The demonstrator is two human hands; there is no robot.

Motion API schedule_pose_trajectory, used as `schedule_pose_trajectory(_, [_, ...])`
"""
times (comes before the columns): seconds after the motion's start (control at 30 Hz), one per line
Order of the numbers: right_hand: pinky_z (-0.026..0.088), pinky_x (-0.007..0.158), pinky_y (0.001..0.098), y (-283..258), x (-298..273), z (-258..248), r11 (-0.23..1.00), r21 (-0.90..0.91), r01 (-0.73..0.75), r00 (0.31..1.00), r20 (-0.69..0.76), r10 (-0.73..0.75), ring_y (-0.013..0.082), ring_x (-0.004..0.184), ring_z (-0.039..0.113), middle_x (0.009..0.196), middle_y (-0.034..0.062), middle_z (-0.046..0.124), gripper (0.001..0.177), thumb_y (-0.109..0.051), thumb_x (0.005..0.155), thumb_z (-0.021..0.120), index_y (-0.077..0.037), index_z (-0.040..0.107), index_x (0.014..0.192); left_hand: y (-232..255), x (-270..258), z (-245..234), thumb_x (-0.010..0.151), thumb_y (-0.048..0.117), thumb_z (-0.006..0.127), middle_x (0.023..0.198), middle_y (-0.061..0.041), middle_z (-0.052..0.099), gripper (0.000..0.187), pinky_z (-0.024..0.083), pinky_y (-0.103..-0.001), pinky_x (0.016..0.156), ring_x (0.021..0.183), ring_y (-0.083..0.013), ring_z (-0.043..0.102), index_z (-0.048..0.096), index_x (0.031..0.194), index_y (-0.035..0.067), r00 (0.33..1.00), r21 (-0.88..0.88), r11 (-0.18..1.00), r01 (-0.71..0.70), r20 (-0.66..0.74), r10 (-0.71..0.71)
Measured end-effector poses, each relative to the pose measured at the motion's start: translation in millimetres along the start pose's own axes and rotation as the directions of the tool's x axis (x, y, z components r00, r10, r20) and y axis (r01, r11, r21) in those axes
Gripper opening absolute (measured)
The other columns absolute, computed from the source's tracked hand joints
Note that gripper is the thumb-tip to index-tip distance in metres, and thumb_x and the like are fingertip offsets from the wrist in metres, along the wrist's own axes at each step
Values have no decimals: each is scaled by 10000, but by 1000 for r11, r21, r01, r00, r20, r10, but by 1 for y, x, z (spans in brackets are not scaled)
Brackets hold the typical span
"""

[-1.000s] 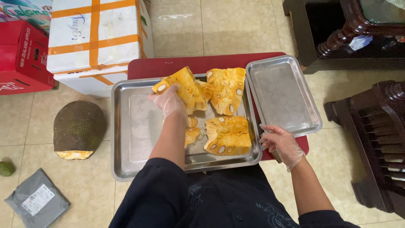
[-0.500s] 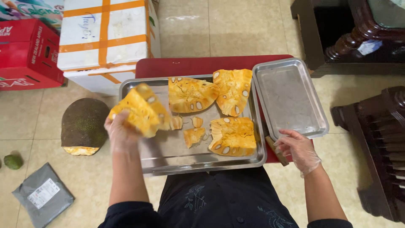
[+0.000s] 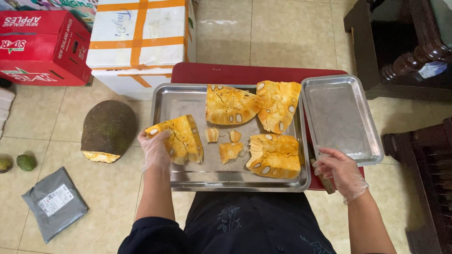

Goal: Extracting jackfruit bulbs from the fruit segments and placing them on a tray

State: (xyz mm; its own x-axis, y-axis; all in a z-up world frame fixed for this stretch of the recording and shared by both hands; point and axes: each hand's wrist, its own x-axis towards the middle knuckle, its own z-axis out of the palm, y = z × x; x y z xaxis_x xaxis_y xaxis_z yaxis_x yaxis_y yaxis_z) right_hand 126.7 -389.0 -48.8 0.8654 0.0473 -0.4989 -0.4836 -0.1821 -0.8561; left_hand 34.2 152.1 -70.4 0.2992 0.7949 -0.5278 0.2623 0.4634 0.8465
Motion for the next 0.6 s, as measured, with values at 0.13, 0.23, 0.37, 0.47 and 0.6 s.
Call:
schedule_pose_trajectory(0.13, [546,476,292,3,0,-7,1000,-9,-8,1000,-14,8,238,675,729,870,176,752,411,-78,900,685,-98,678,1311,13,-25,10,676,95,867,1170,-43,657,815,516,-409,612,948,-298,644,469,1346,335,999,15,1000,-3,-32,3])
schedule_pose_trajectory(0.23, [547,471,291,1,-4,-5,1000,-2,-17,1000,-11,17,239,671,731,865,174,752,407,-78,893,681,-101,683,1299,19,-38,13,678,85,857,1177,-49,656,821,525,-401,610,952,-304,652,464,1359,319,999,34,999,4,-37,-3])
schedule_pose_trajectory(0.37, [552,480,296,5,0,-3,1000,-15,-10,1000,2,10,241,680,734,871,173,754,408,-74,895,684,-90,683,1302,15,-36,20,701,77,849,1207,-43,653,827,529,-451,687,1005,-310,651,454,1388,312,999,37,999,0,-44,2])
schedule_pose_trajectory(0.47, [556,485,301,5,2,1,1000,-17,1,1000,21,-1,249,680,735,872,171,751,415,-70,893,686,-87,681,1307,22,-43,18,714,75,845,1251,-52,648,863,543,-480,740,1061,-326,655,433,1433,319,999,41,999,19,-34,-18])
schedule_pose_trajectory(0.6, [387,517,273,-54,-33,43,991,-56,-122,989,-88,116,202,628,617,818,142,713,396,-47,865,680,-58,723,1259,79,-76,14,826,120,776,1407,-57,592,840,594,-434,798,1164,-278,645,417,1543,371,967,102,961,256,-31,-254])
